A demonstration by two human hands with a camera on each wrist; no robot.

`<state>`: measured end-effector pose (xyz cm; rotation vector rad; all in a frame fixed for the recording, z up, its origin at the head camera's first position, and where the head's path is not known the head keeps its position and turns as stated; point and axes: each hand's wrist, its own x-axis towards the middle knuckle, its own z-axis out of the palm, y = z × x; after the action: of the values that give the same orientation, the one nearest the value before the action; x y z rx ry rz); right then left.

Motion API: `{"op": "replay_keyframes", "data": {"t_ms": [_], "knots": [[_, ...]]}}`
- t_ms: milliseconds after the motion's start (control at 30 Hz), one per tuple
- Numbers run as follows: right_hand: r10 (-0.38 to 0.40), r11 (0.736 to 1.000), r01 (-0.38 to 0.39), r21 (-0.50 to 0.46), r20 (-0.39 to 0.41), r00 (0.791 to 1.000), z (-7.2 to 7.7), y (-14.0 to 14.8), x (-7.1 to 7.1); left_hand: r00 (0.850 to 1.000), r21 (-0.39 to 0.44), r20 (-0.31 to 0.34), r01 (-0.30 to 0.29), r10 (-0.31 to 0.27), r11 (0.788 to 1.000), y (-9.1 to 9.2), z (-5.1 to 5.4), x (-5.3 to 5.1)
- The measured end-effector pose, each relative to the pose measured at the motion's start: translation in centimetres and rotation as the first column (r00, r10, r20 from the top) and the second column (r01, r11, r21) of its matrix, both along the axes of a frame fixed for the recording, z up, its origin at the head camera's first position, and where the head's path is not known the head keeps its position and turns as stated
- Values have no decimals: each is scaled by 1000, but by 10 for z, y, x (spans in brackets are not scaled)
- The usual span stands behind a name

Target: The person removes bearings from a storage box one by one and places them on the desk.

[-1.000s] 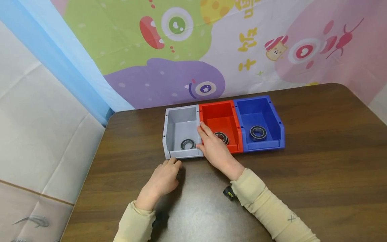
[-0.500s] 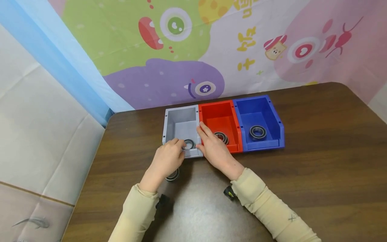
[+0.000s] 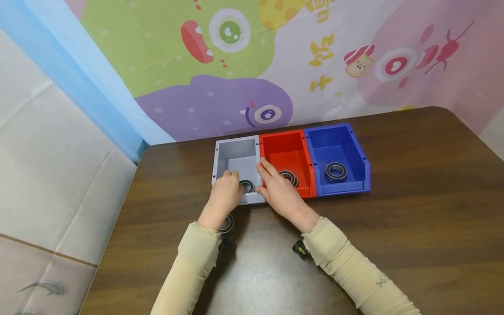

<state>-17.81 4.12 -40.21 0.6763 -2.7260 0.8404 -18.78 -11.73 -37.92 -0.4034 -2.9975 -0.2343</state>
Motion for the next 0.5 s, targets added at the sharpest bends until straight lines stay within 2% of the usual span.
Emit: {"op": "replay_keyframes", "data": {"t_ms": [67,200,300,367,500], "knots": [[0,1000,0,-1,-1,1000,0,0,-1,996,-11,74,-39,40,999,3,1,-5],[3,1000,-3,6,15,1000,-2,0,-1,973,-32,210,-91,95,995,6,-1,-14],[5,1000,-5,9,21,1000,-3,0,-1,962,-55,250,-99,110,994,6,-4,-18],[4,1000,-4,6,13,1000,-3,0,-1,960,-67,259,-93,107,993,7,-5,-21],[5,1000,-5,5,-4,1000,-2,1,-1,951,-110,293,-71,101,991,10,-3,-24]]}}
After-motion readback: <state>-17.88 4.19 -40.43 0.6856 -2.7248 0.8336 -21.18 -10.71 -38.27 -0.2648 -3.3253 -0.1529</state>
